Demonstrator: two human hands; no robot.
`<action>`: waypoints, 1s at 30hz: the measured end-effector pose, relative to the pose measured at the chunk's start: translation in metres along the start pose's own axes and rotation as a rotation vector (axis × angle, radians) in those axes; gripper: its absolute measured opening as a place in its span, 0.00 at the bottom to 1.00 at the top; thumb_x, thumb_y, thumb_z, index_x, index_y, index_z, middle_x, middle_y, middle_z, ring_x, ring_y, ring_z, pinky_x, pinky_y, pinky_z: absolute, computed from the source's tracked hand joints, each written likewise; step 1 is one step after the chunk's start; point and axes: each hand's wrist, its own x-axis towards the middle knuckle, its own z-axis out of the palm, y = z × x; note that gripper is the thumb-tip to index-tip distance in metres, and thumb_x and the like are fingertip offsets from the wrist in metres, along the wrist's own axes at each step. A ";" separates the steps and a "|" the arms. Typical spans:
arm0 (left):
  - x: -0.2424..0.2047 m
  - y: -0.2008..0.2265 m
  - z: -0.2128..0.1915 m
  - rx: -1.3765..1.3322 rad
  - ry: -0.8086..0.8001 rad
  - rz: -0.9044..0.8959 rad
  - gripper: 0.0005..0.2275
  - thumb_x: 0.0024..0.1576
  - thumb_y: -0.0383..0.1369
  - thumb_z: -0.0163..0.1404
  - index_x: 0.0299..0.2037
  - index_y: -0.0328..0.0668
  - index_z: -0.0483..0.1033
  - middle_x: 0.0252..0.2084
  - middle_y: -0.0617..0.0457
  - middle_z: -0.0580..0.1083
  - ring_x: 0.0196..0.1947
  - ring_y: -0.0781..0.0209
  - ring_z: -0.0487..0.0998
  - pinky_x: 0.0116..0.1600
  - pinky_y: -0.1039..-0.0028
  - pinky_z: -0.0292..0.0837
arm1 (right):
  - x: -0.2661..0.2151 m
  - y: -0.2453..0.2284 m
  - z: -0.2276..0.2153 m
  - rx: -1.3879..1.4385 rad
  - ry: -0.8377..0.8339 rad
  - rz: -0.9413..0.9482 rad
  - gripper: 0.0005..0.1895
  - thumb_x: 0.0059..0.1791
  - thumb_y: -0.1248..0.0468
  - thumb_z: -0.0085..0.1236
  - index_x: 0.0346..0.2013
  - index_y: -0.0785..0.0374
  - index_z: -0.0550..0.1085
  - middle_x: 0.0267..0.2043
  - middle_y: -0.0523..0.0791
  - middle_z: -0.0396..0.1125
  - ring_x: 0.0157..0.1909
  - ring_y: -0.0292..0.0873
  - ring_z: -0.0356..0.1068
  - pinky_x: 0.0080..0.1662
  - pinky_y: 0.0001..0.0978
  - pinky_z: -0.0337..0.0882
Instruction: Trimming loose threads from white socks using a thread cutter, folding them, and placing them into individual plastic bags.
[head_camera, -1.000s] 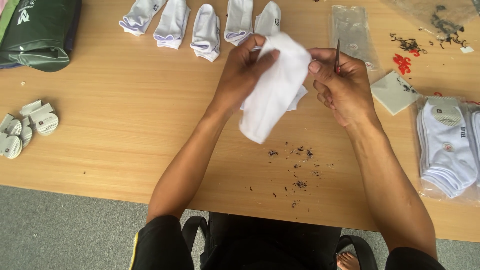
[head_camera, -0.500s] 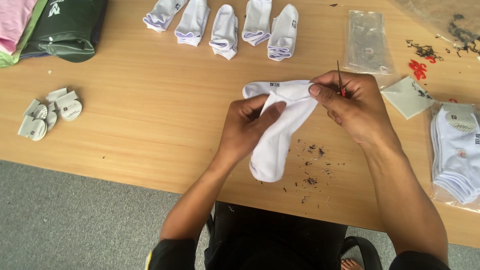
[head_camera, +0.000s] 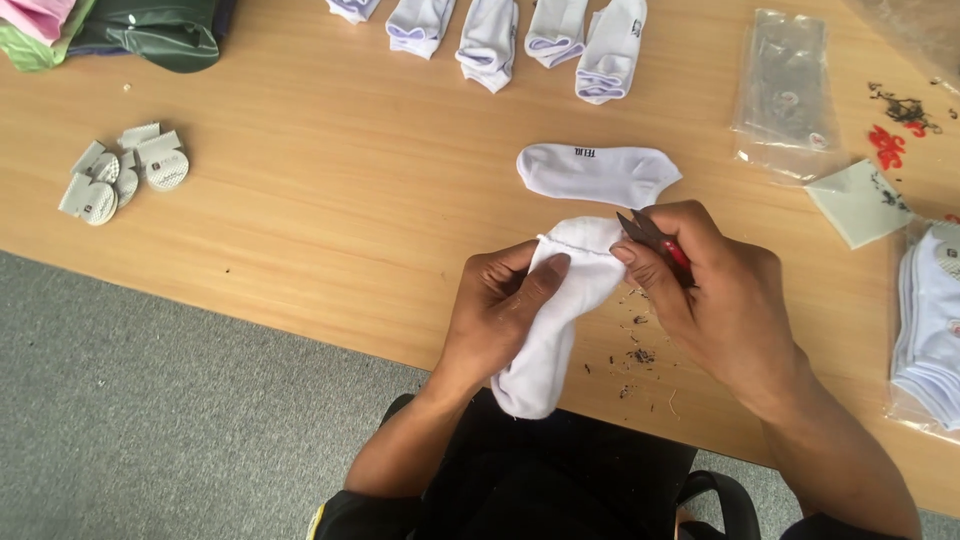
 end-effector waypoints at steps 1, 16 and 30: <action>-0.001 -0.001 -0.001 -0.001 0.003 -0.002 0.11 0.64 0.36 0.50 0.29 0.43 0.75 0.25 0.68 0.64 0.27 0.77 0.60 0.31 0.81 0.56 | 0.000 -0.001 -0.002 0.001 -0.003 -0.001 0.10 0.57 0.56 0.58 0.44 0.58 0.69 0.22 0.36 0.64 0.21 0.39 0.58 0.31 0.32 0.62; -0.011 -0.002 -0.005 0.084 -0.113 -0.067 0.09 0.67 0.34 0.45 0.43 0.42 0.80 0.31 0.64 0.72 0.33 0.76 0.68 0.37 0.80 0.65 | -0.007 0.007 0.014 0.019 0.083 -0.356 0.15 0.54 0.60 0.64 0.53 0.65 0.75 0.40 0.45 0.72 0.33 0.36 0.71 0.36 0.26 0.71; -0.019 0.004 -0.002 0.067 -0.124 0.000 0.09 0.67 0.33 0.46 0.34 0.43 0.73 0.27 0.65 0.65 0.30 0.74 0.63 0.35 0.79 0.60 | -0.010 0.025 0.027 -0.134 0.310 -0.564 0.15 0.52 0.54 0.69 0.36 0.63 0.77 0.23 0.39 0.69 0.22 0.35 0.64 0.26 0.28 0.62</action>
